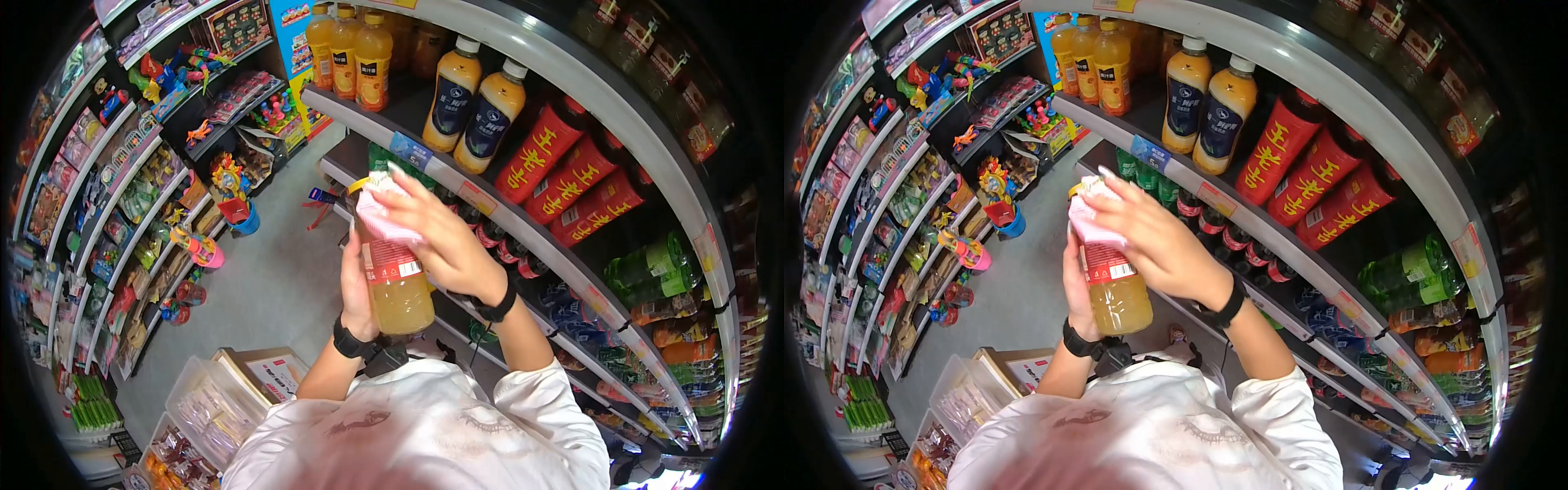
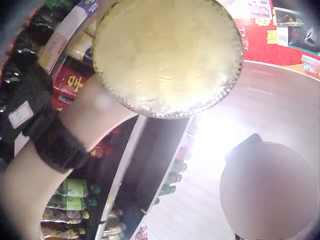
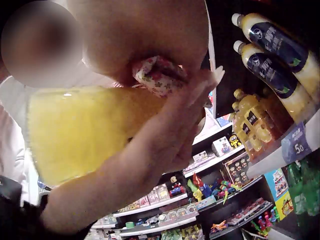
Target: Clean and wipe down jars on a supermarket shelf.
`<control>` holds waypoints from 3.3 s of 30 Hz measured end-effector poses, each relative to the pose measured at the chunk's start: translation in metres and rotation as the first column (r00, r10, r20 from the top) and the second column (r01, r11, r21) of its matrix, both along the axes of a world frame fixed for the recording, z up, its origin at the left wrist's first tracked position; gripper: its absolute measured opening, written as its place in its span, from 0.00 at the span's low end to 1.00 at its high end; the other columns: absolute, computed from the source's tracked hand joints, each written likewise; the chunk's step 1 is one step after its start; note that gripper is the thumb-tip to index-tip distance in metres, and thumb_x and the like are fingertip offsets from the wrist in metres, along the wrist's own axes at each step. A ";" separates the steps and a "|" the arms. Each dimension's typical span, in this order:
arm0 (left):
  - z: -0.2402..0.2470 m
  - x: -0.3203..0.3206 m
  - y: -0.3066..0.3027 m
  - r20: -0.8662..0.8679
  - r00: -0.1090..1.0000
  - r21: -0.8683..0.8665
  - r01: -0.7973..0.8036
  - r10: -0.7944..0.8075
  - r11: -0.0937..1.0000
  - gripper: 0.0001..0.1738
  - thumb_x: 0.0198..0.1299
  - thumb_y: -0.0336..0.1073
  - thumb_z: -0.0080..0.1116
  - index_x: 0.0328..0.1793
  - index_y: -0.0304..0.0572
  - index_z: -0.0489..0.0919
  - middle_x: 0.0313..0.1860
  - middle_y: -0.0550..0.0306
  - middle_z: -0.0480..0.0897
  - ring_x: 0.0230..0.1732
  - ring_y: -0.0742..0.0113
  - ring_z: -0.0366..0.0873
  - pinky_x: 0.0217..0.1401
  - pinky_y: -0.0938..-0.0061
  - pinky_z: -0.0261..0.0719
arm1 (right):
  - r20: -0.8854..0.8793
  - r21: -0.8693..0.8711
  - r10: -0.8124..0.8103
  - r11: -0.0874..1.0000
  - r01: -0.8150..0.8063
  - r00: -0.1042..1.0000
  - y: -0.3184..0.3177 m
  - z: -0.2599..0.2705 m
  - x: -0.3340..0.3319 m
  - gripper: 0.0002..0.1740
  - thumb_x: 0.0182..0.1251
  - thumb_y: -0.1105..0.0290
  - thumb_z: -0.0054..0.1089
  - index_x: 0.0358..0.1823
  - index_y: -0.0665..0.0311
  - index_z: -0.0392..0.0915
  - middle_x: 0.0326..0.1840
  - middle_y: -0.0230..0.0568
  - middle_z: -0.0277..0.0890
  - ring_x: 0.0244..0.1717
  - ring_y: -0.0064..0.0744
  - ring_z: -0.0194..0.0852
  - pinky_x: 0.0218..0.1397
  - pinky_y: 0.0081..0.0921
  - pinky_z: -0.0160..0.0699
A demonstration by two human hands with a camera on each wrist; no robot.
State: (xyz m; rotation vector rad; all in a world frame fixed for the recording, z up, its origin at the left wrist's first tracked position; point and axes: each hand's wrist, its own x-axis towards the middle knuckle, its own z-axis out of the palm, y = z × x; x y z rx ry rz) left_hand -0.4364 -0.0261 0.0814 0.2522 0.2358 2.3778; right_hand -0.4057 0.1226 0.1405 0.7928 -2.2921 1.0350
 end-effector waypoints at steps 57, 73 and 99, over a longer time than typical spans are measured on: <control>-0.026 0.003 0.015 0.142 0.950 0.193 0.248 -0.277 0.949 0.40 0.68 0.63 0.32 0.74 0.38 0.54 0.70 0.43 0.62 0.72 0.50 0.58 0.69 0.54 0.64 | 0.088 0.219 -0.104 0.972 0.082 0.991 -0.033 -0.023 0.070 0.26 0.52 0.76 0.55 0.57 0.63 0.72 0.65 0.45 0.66 0.70 0.51 0.58 0.70 0.49 0.54; -0.046 0.001 -0.009 0.195 0.948 -0.015 0.259 -0.252 0.966 0.28 0.70 0.49 0.39 0.68 0.39 0.64 0.61 0.48 0.73 0.60 0.54 0.73 0.64 0.60 0.70 | -0.042 0.221 -0.187 0.956 0.192 0.981 -0.006 -0.001 0.027 0.29 0.46 0.80 0.53 0.56 0.64 0.71 0.65 0.44 0.67 0.71 0.55 0.55 0.70 0.55 0.52; -0.044 -0.020 -0.007 0.033 0.953 0.114 0.295 -0.301 0.949 0.35 0.70 0.58 0.28 0.73 0.43 0.59 0.66 0.46 0.69 0.63 0.49 0.69 0.67 0.51 0.65 | 0.048 0.323 -0.012 0.946 -0.004 0.999 -0.039 -0.028 0.042 0.26 0.49 0.71 0.57 0.54 0.62 0.74 0.63 0.40 0.68 0.67 0.43 0.62 0.69 0.47 0.55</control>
